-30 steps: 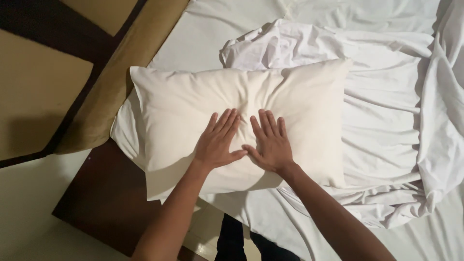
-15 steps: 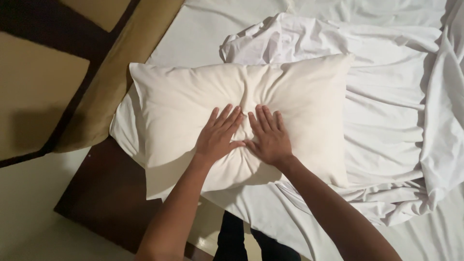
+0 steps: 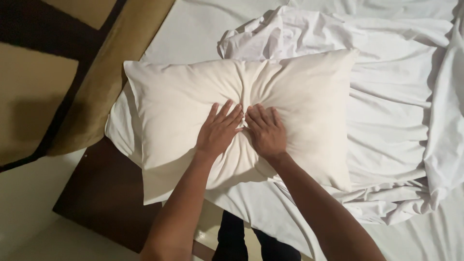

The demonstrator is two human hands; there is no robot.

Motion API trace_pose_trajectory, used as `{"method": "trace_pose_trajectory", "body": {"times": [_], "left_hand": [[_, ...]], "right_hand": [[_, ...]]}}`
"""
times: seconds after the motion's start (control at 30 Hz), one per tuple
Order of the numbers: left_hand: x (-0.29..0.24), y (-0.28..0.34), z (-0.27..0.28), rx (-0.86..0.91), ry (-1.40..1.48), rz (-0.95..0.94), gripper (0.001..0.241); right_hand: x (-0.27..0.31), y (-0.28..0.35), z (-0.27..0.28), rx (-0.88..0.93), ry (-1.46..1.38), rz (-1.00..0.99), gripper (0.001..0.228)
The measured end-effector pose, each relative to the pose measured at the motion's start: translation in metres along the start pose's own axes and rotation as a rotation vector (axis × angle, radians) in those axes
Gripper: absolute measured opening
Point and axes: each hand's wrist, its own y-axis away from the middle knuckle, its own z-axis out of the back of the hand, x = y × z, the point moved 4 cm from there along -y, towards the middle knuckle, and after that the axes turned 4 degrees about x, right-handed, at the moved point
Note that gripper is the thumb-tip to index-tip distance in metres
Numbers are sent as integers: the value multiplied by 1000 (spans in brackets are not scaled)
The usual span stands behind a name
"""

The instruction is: The person spreads a white pillowcase flat on the bed and smooths it with both hands. They place a pillow at the open end and work the pillow into the case, gathering the fabric over the pillow and adjusting the corners as the clip ends.

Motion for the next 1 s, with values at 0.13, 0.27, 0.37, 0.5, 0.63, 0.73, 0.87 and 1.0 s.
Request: {"method": "trace_pose_trajectory", "body": {"times": [0.13,0.27,0.37,0.5,0.63,0.73,0.87,1.0], "left_hand": [[-1,4,-7,-77,-33,-51,46],[2,1,-8,-102,-60,-48,45],[6,-5,-11,-93,-20,-55,48],[9,-10,-15,-108,-13,-48,47],[15,-18,-15,-113,4,-35,48],[19,-26,-29,-87,41,-17,49],[13,-27,-19,-48,13,-4,49],[11,-30,-13,-86,-1,30,51]], "right_hand": [[0,1,4,-36,-65,6,38],[-2,-1,-1,-39,-34,1,36],[-6,-6,-6,-44,-31,-2,36],[-10,-11,-10,-51,-39,0,36],[-15,-19,-16,-28,-34,-22,35],[-23,-21,-32,-64,7,-2,36],[-21,-18,-29,-51,-16,29,40],[-23,-22,-26,-113,13,36,37]]}}
